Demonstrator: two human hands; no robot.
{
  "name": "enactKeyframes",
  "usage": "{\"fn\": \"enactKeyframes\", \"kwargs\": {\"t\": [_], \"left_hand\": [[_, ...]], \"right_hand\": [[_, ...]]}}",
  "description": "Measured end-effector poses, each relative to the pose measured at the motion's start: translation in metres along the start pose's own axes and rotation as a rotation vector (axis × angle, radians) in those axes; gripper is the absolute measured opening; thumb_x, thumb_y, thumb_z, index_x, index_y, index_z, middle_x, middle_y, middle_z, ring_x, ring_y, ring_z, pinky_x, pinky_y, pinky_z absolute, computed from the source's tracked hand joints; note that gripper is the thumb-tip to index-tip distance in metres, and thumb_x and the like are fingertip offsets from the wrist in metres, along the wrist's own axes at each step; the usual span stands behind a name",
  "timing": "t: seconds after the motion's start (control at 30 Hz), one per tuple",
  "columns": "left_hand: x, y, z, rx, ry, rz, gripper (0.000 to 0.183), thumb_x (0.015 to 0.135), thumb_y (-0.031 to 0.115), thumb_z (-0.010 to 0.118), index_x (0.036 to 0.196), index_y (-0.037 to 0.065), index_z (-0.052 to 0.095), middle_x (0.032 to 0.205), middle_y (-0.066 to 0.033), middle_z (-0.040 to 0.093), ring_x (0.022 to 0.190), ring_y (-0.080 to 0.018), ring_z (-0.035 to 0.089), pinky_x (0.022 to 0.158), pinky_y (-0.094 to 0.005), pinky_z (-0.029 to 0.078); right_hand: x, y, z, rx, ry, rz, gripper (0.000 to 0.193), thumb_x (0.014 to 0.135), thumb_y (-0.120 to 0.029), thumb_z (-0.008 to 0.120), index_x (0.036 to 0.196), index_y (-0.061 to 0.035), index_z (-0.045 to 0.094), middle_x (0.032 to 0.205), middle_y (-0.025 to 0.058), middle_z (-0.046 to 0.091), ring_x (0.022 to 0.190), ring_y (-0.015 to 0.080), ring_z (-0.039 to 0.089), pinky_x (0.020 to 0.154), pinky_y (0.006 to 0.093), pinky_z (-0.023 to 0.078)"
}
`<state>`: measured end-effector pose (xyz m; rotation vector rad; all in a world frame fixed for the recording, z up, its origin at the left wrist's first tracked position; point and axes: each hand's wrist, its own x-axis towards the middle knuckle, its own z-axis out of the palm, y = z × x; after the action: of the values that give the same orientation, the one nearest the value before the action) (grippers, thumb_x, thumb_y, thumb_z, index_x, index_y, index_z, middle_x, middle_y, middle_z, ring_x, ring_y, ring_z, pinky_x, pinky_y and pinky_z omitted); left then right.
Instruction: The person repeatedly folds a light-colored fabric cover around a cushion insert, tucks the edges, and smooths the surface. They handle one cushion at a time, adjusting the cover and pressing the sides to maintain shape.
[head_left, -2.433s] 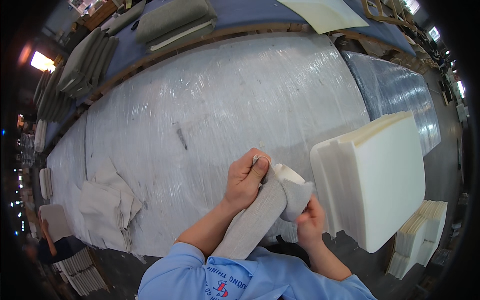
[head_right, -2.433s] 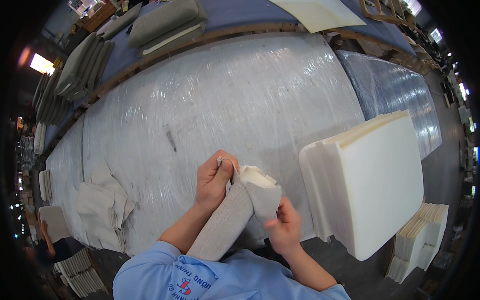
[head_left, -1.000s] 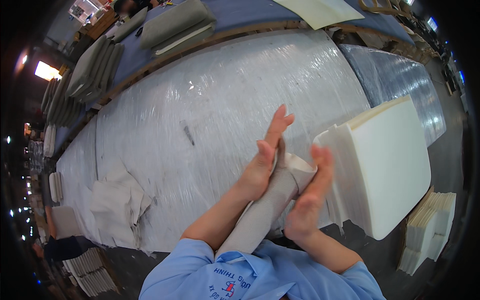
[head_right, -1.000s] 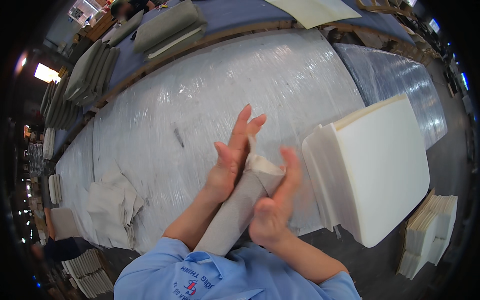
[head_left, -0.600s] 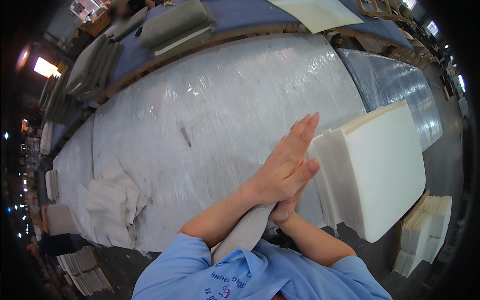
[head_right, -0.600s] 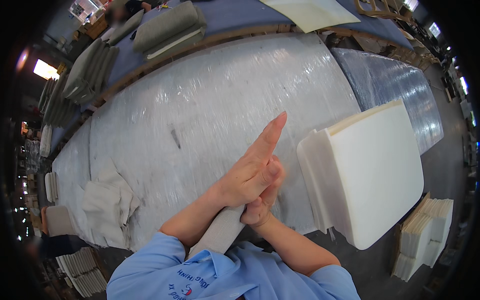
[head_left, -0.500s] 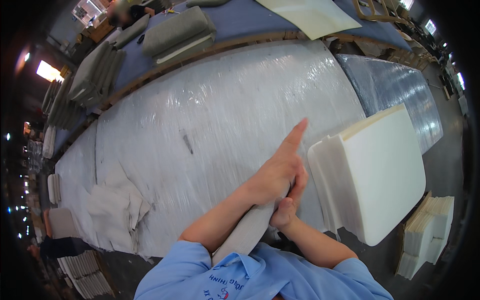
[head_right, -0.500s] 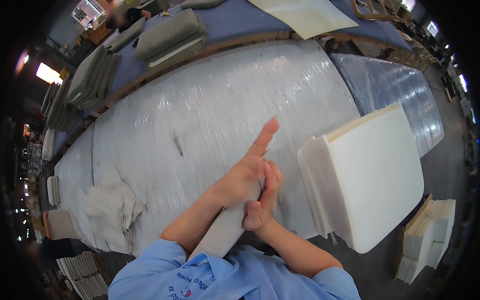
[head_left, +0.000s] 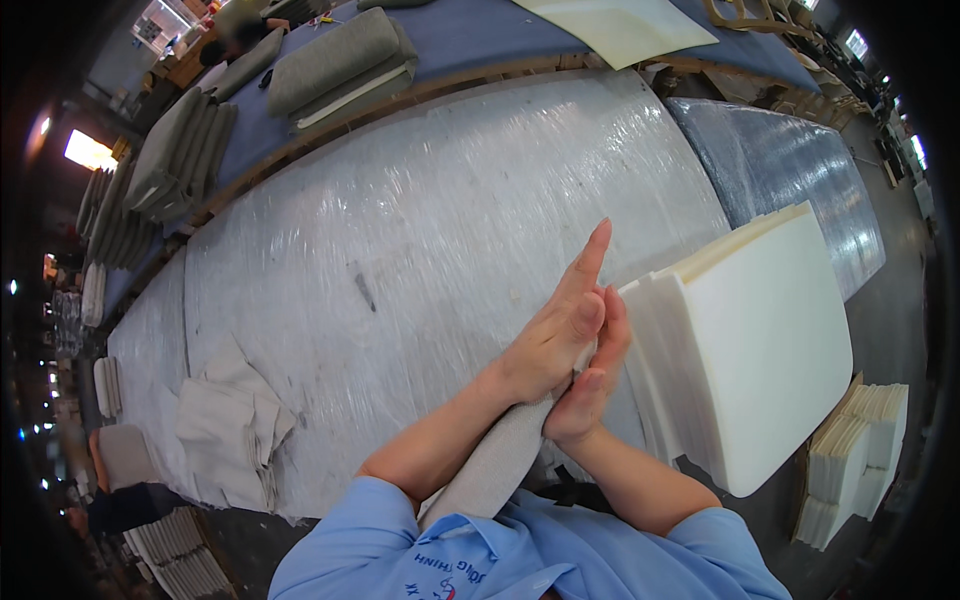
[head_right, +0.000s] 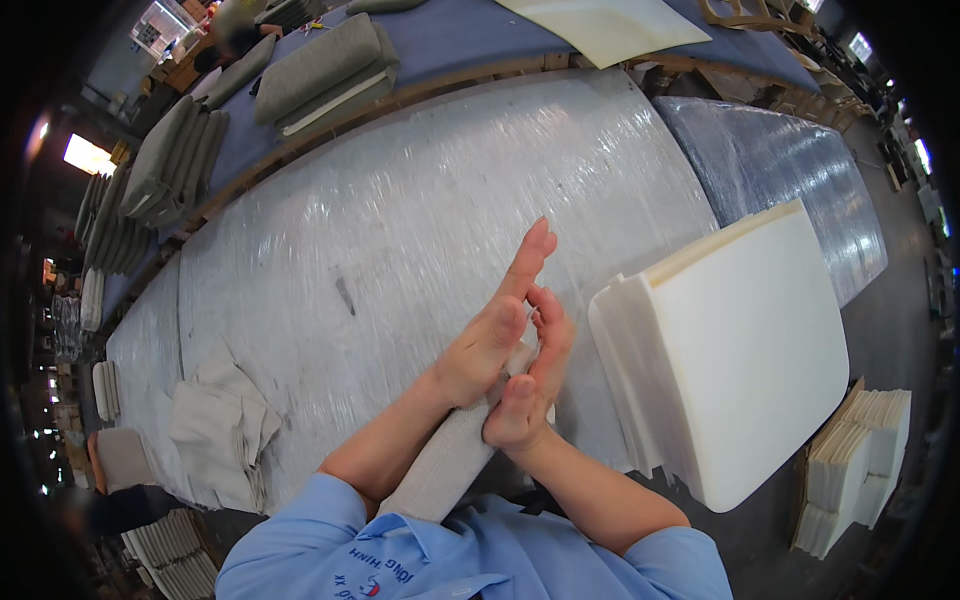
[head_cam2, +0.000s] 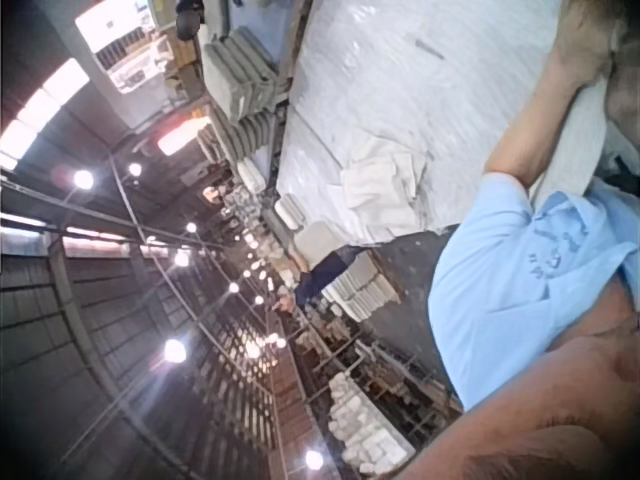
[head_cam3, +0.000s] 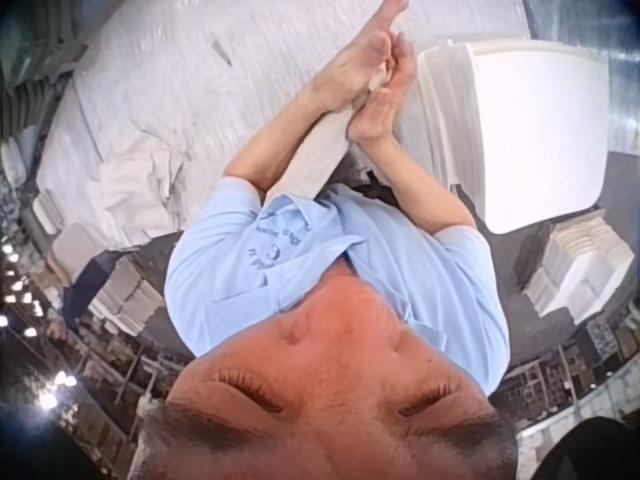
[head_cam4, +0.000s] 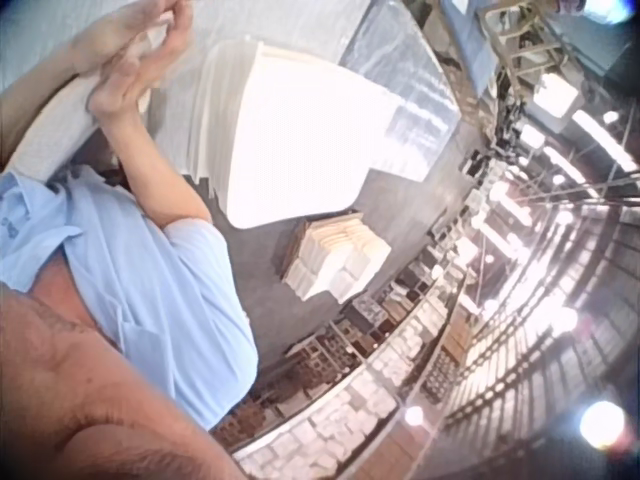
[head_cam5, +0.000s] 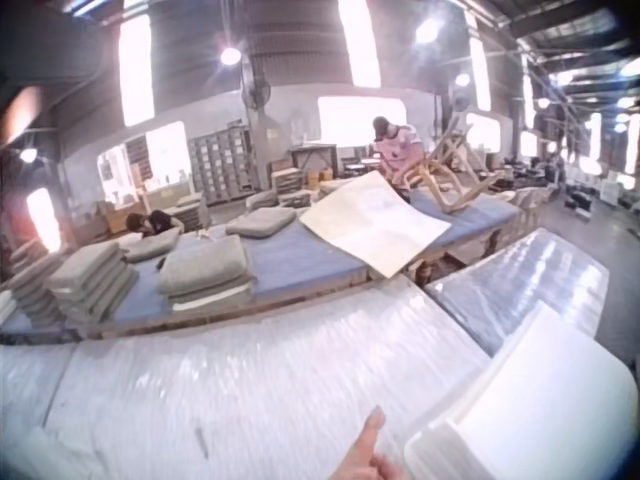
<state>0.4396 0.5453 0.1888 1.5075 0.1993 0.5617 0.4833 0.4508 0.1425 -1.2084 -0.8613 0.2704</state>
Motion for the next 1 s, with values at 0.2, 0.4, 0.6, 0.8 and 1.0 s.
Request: {"fn": "enactKeyframes", "kwargs": {"t": [0.2, 0.4, 0.6, 0.8, 1.0], "left_hand": [[0.007, 0.009, -0.003, -0.149, 0.062, -0.085, 0.104, 0.1, 0.081, 0.03, 0.17, 0.01, 0.002, 0.177, -0.0203, 0.005, 0.163, -0.0366, 0.0, 0.13, -0.0519, 0.002], [-0.01, -0.026, -0.016, -0.306, 0.098, -0.253, 0.107, 0.094, 0.088, 0.032, 0.172, 0.018, 0.007, 0.176, -0.0191, 0.009, 0.163, -0.0394, 0.004, 0.13, -0.0525, 0.002], [-0.025, -0.03, 0.002, -0.064, 0.428, -0.211, 0.074, 0.112, 0.062, 0.029, 0.164, 0.009, 0.034, 0.156, -0.0177, 0.049, 0.143, -0.0285, 0.045, 0.121, -0.0417, 0.031], [-0.107, 0.003, -0.024, -0.229, 0.509, -0.428, 0.07, 0.114, 0.057, 0.028, 0.154, 0.003, 0.049, 0.145, -0.0149, 0.057, 0.127, -0.0256, 0.057, 0.113, -0.0399, 0.043], [-0.258, 0.107, -0.013, -0.015, 0.346, -0.518, 0.072, 0.108, 0.053, 0.05, 0.16, 0.005, 0.04, 0.148, -0.0178, 0.057, 0.132, -0.0292, 0.058, 0.111, -0.0419, 0.045]], "right_hand": [[-0.002, 0.011, -0.006, -0.045, -0.055, -0.064, 0.083, 0.107, -0.057, 0.036, 0.157, 0.0083, 0.028, 0.152, 0.0261, 0.043, 0.142, 0.0358, 0.041, 0.122, 0.048, 0.027], [0.019, -0.033, -0.021, -0.175, -0.147, -0.034, 0.079, 0.11, -0.05, 0.046, 0.158, 0.0092, 0.027, 0.156, 0.0252, 0.037, 0.147, 0.037, 0.035, 0.123, 0.0483, 0.025], [0.024, -0.017, -0.018, -0.225, -0.178, -0.141, 0.069, 0.109, -0.044, 0.051, 0.153, 0.0067, 0.039, 0.152, 0.0233, 0.042, 0.141, 0.0363, 0.041, 0.12, 0.0476, 0.03], [0.017, -0.008, -0.024, -0.309, -0.417, -0.182, 0.048, 0.105, -0.038, 0.063, 0.139, -0.0042, 0.063, 0.142, 0.0179, 0.054, 0.124, 0.0316, 0.057, 0.101, 0.0397, 0.048], [0.04, -0.041, -0.014, -0.37, -0.563, -0.045, 0.043, 0.097, -0.028, 0.075, 0.135, -0.0086, 0.068, 0.142, 0.0139, 0.057, 0.121, 0.0272, 0.06, 0.094, 0.0346, 0.052]]}}
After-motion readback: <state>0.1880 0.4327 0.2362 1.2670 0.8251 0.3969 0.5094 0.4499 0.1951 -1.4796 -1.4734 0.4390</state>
